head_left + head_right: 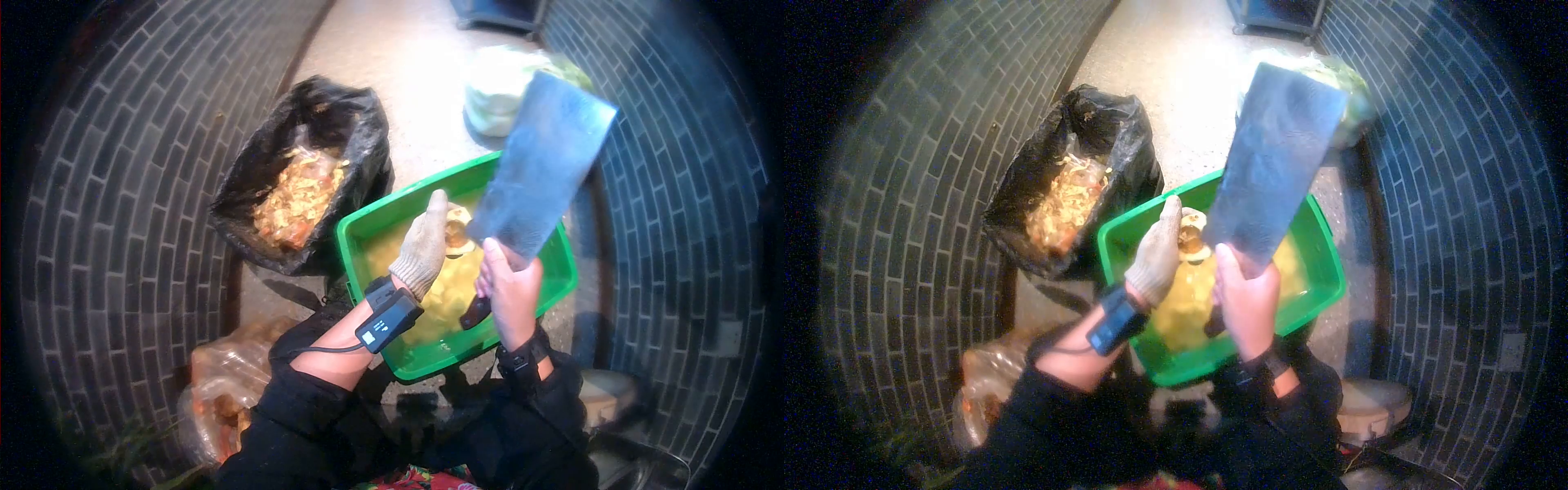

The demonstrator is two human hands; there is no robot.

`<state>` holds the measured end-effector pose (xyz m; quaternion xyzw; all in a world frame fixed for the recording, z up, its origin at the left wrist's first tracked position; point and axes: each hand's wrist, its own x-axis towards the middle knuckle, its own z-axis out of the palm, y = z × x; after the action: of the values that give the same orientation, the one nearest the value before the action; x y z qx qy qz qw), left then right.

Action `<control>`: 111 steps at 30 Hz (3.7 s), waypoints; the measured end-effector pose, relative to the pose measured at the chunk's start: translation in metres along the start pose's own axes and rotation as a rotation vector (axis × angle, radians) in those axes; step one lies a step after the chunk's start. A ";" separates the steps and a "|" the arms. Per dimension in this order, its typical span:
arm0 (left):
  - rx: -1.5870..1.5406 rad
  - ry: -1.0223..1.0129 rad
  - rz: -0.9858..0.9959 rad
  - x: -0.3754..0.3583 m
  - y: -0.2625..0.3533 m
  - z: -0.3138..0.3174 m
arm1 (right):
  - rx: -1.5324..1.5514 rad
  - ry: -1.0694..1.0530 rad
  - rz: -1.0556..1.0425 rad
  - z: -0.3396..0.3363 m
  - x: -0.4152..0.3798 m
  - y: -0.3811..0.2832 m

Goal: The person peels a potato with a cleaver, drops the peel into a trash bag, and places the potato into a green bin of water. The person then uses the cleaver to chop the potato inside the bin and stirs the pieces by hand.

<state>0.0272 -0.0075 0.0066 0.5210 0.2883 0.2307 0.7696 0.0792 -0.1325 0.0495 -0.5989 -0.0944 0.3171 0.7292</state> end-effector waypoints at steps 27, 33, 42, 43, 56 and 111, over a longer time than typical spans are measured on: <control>0.444 0.070 0.288 -0.007 -0.024 -0.001 | -0.430 0.001 -0.431 -0.004 0.007 0.017; 0.467 0.139 0.397 -0.012 -0.016 0.000 | -0.028 -0.044 0.026 0.005 0.003 0.010; 0.169 0.061 0.096 -0.014 0.016 0.008 | 0.417 -0.233 0.272 -0.003 0.006 -0.010; 0.121 0.024 0.045 -0.013 0.019 0.004 | 0.439 -0.248 0.286 -0.005 0.007 -0.013; 0.109 -0.080 -0.092 -0.016 0.021 0.013 | -0.066 -0.035 -0.046 -0.016 0.008 -0.008; 0.370 -0.337 -0.177 -0.014 0.050 -0.005 | -0.049 -0.285 0.137 -0.026 0.013 -0.017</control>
<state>0.0109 0.0048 0.0545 0.6564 0.2380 0.0159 0.7157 0.1090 -0.1471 0.0548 -0.5705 -0.1638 0.4455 0.6703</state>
